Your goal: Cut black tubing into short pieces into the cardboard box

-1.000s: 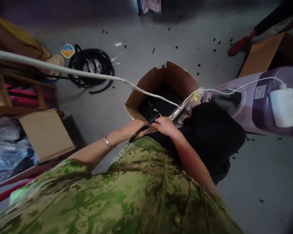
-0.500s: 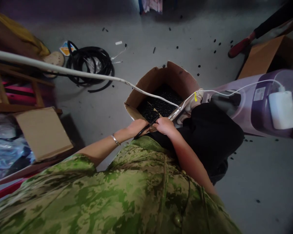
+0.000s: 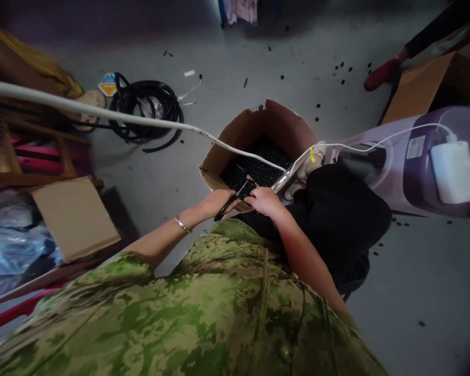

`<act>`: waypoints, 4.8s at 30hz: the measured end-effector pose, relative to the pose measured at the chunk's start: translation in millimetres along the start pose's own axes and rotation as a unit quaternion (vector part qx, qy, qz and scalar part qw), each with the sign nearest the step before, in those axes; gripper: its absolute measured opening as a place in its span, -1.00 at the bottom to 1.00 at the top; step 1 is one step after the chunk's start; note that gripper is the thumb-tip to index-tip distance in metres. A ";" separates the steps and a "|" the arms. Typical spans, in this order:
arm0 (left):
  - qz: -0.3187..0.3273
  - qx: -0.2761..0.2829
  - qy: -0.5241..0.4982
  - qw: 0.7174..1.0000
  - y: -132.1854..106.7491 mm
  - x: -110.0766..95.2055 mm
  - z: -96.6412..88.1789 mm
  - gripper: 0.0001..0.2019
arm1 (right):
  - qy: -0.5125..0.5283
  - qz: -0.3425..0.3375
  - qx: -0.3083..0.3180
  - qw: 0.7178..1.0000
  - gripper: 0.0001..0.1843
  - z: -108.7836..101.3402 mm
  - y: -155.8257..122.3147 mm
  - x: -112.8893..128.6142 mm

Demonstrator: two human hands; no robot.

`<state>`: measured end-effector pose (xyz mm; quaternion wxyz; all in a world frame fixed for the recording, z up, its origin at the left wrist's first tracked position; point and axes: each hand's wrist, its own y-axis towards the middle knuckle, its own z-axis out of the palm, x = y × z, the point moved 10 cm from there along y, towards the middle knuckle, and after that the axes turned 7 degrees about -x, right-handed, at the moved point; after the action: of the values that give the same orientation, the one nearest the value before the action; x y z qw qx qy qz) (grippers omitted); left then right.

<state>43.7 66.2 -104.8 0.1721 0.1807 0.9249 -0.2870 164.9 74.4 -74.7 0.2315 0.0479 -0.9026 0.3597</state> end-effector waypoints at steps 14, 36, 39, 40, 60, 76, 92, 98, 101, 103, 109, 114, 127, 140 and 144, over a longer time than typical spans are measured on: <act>-0.033 -0.049 -0.408 0.911 -9.7 -22.9 -47.9 -0.42 | 0.244 -0.025 -0.039 0.969 -0.72 -21.7 -22.4 4.3; -0.111 -0.068 -0.538 0.833 -11.8 -28.2 -46.4 -0.56 | 0.326 -0.019 0.032 0.945 -0.67 -15.3 -46.4 6.7; -0.081 -0.086 -0.478 0.870 -10.1 -23.4 -49.9 -0.50 | 0.372 0.004 -0.101 0.923 -0.68 -37.7 -35.6 -15.0; -0.073 -0.085 -0.448 0.887 -9.4 -21.6 -49.5 -0.48 | 0.394 0.006 -0.148 0.907 -0.69 -46.3 -33.2 -21.8; 0.055 -0.084 -0.274 0.956 -9.0 -31.7 -38.5 -0.62 | 0.329 -0.082 -0.186 0.922 -0.70 -34.5 -7.7 -8.6; 0.049 -0.102 -0.226 0.967 -11.2 -25.2 -44.0 -0.64 | 0.385 -0.031 -0.152 0.910 -0.70 -26.1 -5.6 -15.8; 0.045 -0.096 -0.215 0.971 -12.7 -18.2 -35.5 -0.64 | 0.316 -0.066 -0.109 0.940 -0.71 -23.0 -6.8 -2.7; 0.039 -0.089 -0.186 0.978 -13.7 -10.1 -29.8 -0.68 | 0.288 -0.091 -0.095 0.948 -0.67 -21.6 -5.9 1.6; 0.053 -0.078 -0.161 0.983 -15.6 -11.3 -28.4 -0.70 | 0.282 -0.091 -0.082 0.952 -0.66 -19.6 -6.4 2.9; 0.056 -0.076 -0.144 0.985 -16.9 -12.8 -28.6 -0.69 | 0.276 -0.092 -0.078 0.953 -0.66 -19.3 -6.4 3.6; 0.032 -0.070 -0.127 0.989 -19.4 -14.9 -26.3 -0.72 | 0.224 -0.090 -0.067 0.968 -0.65 -16.5 -4.6 3.1; 0.029 -0.040 -0.085 0.995 -23.8 -20.3 -24.5 -0.77 | 0.144 -0.062 -0.060 0.986 -0.67 -13.2 -1.6 -1.4; 0.029 -0.057 -0.121 0.991 -22.2 -13.1 -14.8 -0.75 | 0.023 -0.024 -0.035 0.999 -0.67 -10.6 -0.6 -4.5; 0.052 -0.032 -0.075 0.995 -22.6 -19.8 -18.1 -0.70 | 0.108 -0.058 -0.042 0.992 -0.69 -9.1 -0.1 2.2; 0.070 0.000 -0.051 0.996 -19.9 -22.3 -18.9 -0.70 | 0.138 -0.100 -0.039 0.985 -0.68 -7.4 -0.8 10.2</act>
<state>50.6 56.8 -71.4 0.2383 0.2299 0.9002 -0.2828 158.9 79.6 -64.9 0.3902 0.0788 -0.8660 0.3025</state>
